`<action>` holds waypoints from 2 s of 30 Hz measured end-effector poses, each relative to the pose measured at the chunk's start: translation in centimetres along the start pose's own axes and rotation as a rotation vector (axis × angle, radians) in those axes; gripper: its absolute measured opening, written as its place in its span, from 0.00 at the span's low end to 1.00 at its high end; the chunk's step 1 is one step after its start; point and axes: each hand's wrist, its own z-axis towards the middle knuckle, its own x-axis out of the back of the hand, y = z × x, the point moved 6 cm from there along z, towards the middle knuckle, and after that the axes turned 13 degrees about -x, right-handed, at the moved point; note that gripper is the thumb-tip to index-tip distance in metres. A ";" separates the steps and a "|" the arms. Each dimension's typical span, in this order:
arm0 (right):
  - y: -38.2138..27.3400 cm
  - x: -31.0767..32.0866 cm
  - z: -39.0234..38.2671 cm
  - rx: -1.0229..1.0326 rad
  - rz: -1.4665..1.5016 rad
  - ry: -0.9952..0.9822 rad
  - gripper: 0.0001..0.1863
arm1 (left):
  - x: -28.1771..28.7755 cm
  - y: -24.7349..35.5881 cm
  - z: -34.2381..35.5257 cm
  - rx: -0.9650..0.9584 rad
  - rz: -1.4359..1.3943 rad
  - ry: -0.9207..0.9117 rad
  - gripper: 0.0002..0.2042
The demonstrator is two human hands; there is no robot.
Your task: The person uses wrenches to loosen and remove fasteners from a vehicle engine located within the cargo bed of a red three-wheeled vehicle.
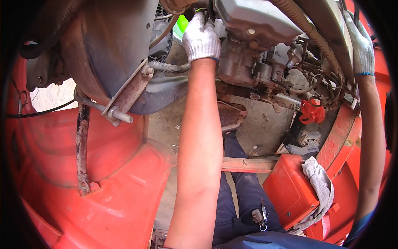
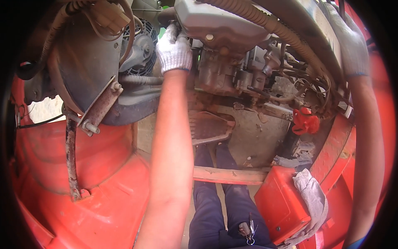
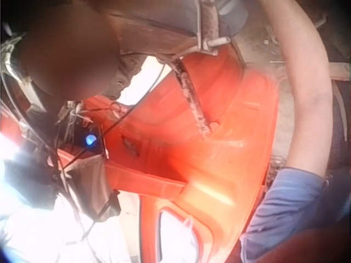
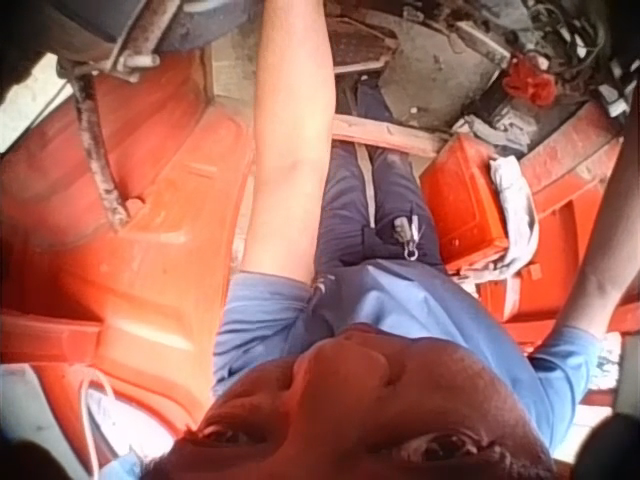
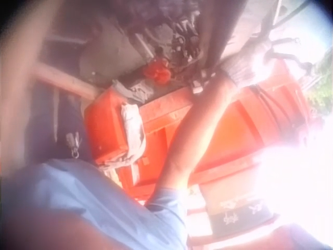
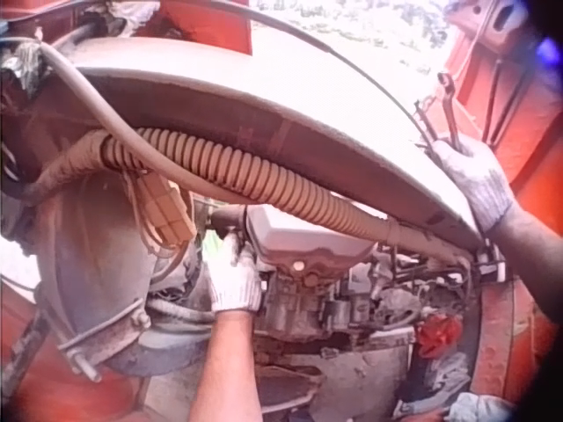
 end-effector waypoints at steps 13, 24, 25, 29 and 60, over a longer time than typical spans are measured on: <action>-0.2 -0.7 0.3 0.195 -0.148 0.027 0.16 | 2.7 3.1 3.5 0.020 0.575 -0.560 0.21; -0.1 -1.3 0.3 0.232 -0.113 0.065 0.11 | 2.6 0.6 0.7 0.010 0.357 -0.165 0.16; -0.5 -1.1 0.3 0.280 -0.162 0.079 0.11 | 2.4 0.7 0.2 0.005 0.365 -0.117 0.16; -0.5 -0.4 0.3 0.286 -0.182 0.091 0.10 | 1.8 1.8 -0.3 -0.151 0.356 0.074 0.15; 0.0 -0.3 -0.1 0.118 -0.127 0.091 0.08 | 0.5 -0.1 0.3 0.007 0.344 -0.178 0.16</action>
